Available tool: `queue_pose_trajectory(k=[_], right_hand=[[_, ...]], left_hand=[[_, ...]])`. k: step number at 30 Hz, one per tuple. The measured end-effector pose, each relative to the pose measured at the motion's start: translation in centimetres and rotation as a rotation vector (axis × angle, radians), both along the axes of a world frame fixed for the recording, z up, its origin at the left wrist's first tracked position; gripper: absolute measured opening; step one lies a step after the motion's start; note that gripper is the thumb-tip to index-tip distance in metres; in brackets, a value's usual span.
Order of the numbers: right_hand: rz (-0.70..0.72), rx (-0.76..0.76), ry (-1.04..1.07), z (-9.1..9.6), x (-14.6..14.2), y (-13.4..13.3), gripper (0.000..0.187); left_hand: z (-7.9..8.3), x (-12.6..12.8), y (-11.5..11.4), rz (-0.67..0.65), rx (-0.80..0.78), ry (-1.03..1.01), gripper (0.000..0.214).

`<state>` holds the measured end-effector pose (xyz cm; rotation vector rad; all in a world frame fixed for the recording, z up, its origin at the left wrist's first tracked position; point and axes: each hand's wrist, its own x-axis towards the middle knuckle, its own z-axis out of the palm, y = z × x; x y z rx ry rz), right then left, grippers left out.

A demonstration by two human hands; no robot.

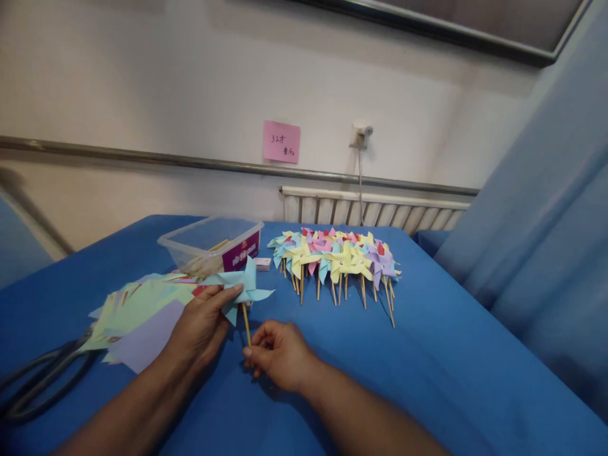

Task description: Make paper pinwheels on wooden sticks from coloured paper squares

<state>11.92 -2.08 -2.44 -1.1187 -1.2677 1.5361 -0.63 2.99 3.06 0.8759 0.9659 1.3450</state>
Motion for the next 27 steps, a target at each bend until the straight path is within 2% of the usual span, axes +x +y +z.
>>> queue_pose_trajectory(k=[7,18,27], right_hand=[[-0.032,0.100,-0.130,-0.8,0.1,0.5,0.014],[-0.058,0.138,-0.233,-1.6,0.1,0.8,0.010],[-0.109,0.211,-0.368,-1.3,0.5,0.7,0.007]], left_hand=[[0.2,0.0,0.3,-0.020,-0.016,-0.025,0.020],[0.2,-0.2,0.3,-0.048,-0.008,0.026,0.024],[0.2,0.2,0.1,-0.047,0.032,0.043,0.022]])
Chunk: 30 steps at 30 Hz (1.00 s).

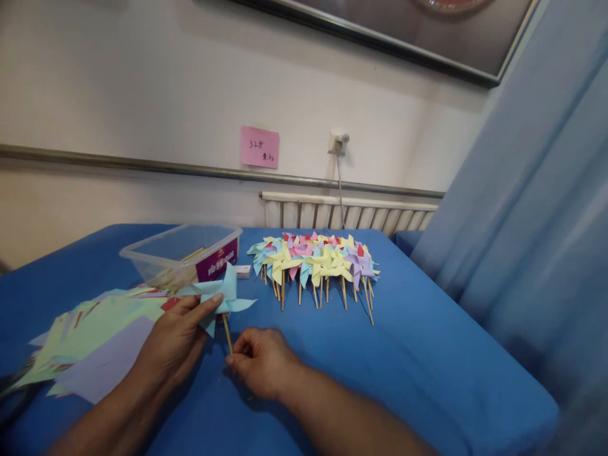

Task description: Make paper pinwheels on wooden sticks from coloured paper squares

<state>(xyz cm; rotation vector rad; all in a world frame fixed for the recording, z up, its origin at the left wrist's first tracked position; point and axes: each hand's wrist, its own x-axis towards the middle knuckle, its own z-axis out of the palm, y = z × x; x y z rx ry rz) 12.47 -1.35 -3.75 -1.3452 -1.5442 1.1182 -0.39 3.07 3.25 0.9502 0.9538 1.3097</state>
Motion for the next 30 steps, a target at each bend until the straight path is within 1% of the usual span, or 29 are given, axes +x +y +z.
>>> queue_pose_trajectory(k=[3,7,16,23,30], right_hand=[[0.000,0.023,-0.062,0.20,0.08,-0.13,0.008],[-0.013,0.010,-0.116,0.35,0.11,-0.16,0.008],[-0.040,0.081,-0.151,0.91,0.74,-0.06,0.009],[-0.023,0.091,-0.142,0.36,0.65,0.02,0.009],[-0.030,0.062,-0.164,0.13,0.32,0.06,0.011]], left_hand=[[0.25,0.04,-0.05,-0.002,-0.016,0.000,0.022],[0.51,0.09,-0.08,-0.007,-0.022,-0.007,0.024],[-0.01,0.22,-0.25,-0.013,0.044,0.016,0.025],[0.21,0.01,-0.22,0.006,0.040,-0.012,0.021],[-0.18,-0.11,-0.01,-0.004,0.028,0.021,0.023]])
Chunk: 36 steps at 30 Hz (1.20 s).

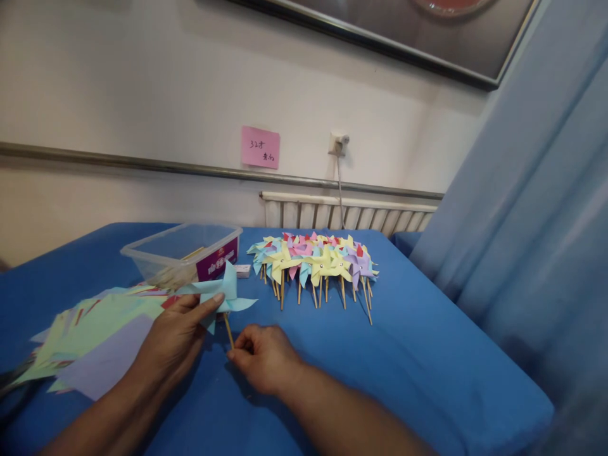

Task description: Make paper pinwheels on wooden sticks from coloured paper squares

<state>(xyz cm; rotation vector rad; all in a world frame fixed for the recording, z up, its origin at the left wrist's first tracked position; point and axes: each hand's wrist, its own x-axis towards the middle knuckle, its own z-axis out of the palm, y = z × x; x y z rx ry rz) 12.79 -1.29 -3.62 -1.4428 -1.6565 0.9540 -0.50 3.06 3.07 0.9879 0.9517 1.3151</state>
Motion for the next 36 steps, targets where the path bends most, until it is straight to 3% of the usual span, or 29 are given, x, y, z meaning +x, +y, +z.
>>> queue_pose_trajectory(k=[6,12,17,20,23,27,36], right_hand=[[-0.023,0.051,-0.004,0.3,0.4,0.1,0.010],[-0.257,0.159,0.011,1.4,3.6,1.2,0.014],[-0.552,0.211,-0.071,0.4,11.6,0.0,0.026],[-0.822,0.070,-0.339,-0.5,17.9,-2.0,0.029],[-0.944,-0.013,-0.446,-1.1,22.7,-3.7,0.031],[-0.979,-0.120,-0.550,-1.5,25.6,-4.4,0.029],[-0.959,-0.238,-0.638,-1.8,26.4,-3.4,0.027]], left_hand=[[-0.1,0.3,0.1,-0.050,0.010,-0.007,0.026],[-0.6,0.2,0.5,-0.111,-0.056,0.080,0.047],[-1.2,0.1,0.7,-0.164,-0.143,0.167,0.046],[-1.8,0.3,0.7,-0.196,-0.172,0.186,0.044],[-2.6,0.6,0.8,-0.241,-0.186,0.215,0.041],[-3.3,0.9,1.0,-0.274,-0.200,0.236,0.037],[-3.0,1.3,0.6,-0.302,-0.246,0.286,0.033]])
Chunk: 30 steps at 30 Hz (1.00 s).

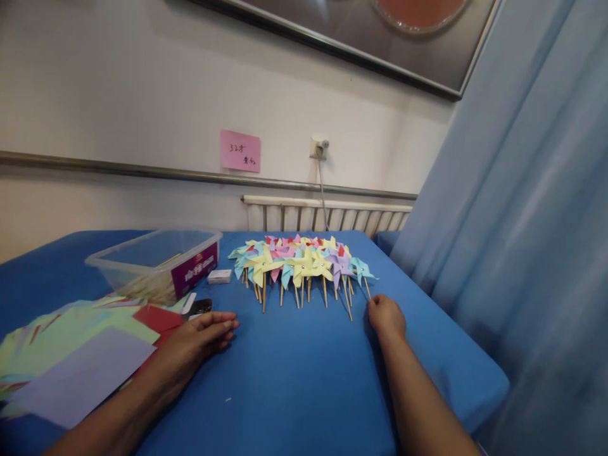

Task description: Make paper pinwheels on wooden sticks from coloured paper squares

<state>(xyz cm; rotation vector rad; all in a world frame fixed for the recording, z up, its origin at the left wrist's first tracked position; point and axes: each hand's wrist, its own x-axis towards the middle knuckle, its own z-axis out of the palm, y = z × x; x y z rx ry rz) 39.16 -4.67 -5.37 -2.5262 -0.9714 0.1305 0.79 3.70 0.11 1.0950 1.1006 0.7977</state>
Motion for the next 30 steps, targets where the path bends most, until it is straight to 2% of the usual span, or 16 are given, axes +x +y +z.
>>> queue_pose_trajectory(k=[7,11,15,21,30], right_hand=[[0.004,0.022,0.010,-0.16,-0.05,-0.16,0.026],[-0.032,0.039,0.024,-0.15,0.25,-0.24,0.030],[-0.006,0.047,0.036,-0.09,0.05,-0.12,0.030],[0.003,0.019,0.033,0.05,-0.61,0.55,0.029],[-0.036,-0.006,0.028,0.07,-0.11,0.38,0.027]], left_hand=[[0.29,0.32,-0.42,-0.032,0.015,0.048,0.033],[0.07,0.27,-0.39,-0.045,0.022,0.051,0.031],[-0.11,0.28,-0.44,-0.057,0.052,0.055,0.031],[0.14,0.62,-0.72,-0.073,0.071,0.090,0.030],[-0.01,0.71,-0.76,-0.088,0.087,0.094,0.029]])
